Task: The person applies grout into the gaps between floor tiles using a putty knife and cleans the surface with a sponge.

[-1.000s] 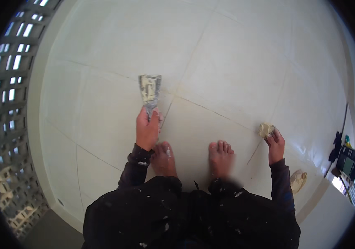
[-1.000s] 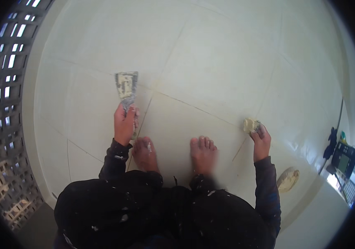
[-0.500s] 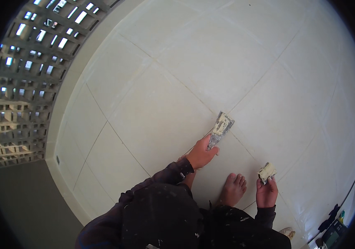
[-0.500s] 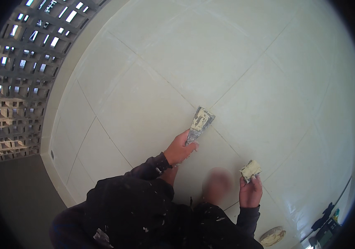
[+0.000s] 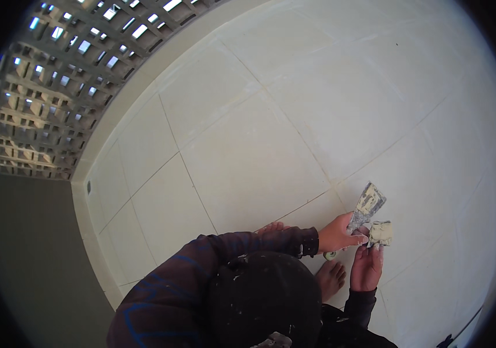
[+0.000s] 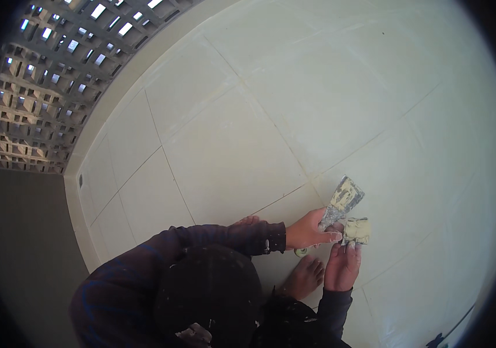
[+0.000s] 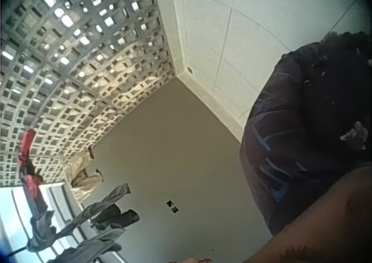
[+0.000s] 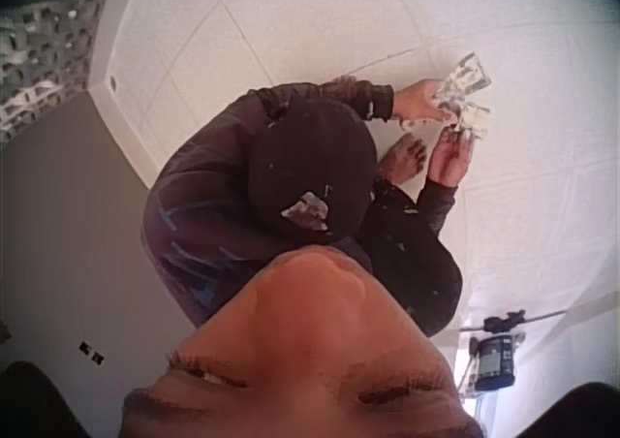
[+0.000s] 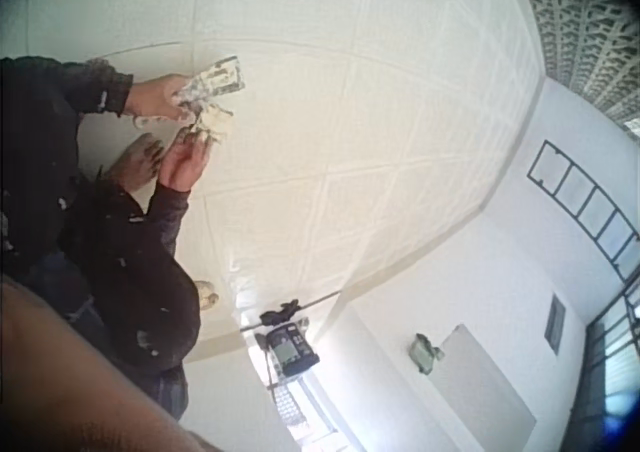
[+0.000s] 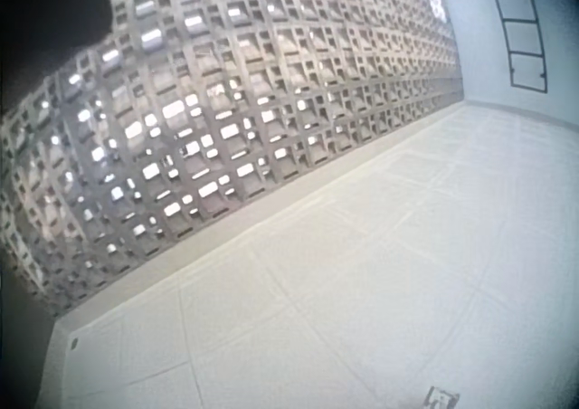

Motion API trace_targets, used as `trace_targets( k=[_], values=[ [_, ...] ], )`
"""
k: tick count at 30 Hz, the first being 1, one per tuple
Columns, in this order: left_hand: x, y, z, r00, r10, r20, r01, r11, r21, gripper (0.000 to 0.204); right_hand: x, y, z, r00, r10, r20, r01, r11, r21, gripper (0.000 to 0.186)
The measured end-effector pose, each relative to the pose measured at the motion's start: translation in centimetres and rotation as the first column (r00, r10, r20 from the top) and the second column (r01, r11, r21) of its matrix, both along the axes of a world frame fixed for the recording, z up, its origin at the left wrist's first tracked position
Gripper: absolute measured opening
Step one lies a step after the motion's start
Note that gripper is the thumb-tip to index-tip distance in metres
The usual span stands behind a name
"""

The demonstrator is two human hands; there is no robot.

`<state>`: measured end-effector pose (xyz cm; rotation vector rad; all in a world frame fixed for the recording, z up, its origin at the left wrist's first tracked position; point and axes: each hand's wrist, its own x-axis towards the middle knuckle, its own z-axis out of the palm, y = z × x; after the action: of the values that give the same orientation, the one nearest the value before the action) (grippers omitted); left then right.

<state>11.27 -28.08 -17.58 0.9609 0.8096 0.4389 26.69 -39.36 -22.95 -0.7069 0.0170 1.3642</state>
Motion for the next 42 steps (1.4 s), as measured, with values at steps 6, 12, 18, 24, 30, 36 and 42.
trace_targets(
  k=[6, 12, 18, 24, 30, 36, 42],
  values=[
    [2.6, 0.9, -1.5, 0.997, 0.060, -0.054, -0.060, 0.998, 0.011, 0.033, 1.3, 1.5, 1.3, 0.998, 0.035, 0.059, -0.029, 0.994, -0.101, 0.025],
    [3.3, -0.1, -2.0, 0.995, -0.055, -0.088, 0.056, 0.998, 0.010, 0.028, 0.4, 0.1, 0.0, 0.991, -0.113, 0.068, 0.119, 0.989, -0.092, 0.020],
    [1.0, -0.3, 0.7, 0.978, -0.189, -0.090, 0.186, 0.982, -0.043, 0.030, -3.4, -1.8, 2.4, 0.957, -0.211, 0.200, 0.232, 0.969, -0.084, 0.016],
    [0.3, -0.4, 0.9, 0.982, -0.170, -0.077, 0.163, 0.982, -0.092, 0.025, -4.2, -2.2, 2.9, 0.914, -0.161, 0.373, 0.185, 0.982, -0.031, 0.026],
    [1.5, -1.7, -1.4, 0.996, -0.042, -0.076, 0.041, 0.999, -0.018, 0.026, 4.5, -16.8, -1.9, 0.830, -0.249, 0.499, 0.417, 0.871, -0.258, 0.049],
    [-2.4, 1.6, -9.1, 0.907, 0.399, -0.139, -0.377, 0.913, 0.158, 0.028, 22.6, -44.4, -22.4, 0.217, -0.771, 0.598, 0.847, -0.155, -0.508, 0.045],
    [-1.8, 2.8, -13.4, 0.760, 0.532, -0.373, -0.475, 0.847, 0.239, 0.030, 28.7, -59.2, -33.5, 0.439, -0.584, 0.683, 0.712, -0.238, -0.661, 0.044]
  ],
)
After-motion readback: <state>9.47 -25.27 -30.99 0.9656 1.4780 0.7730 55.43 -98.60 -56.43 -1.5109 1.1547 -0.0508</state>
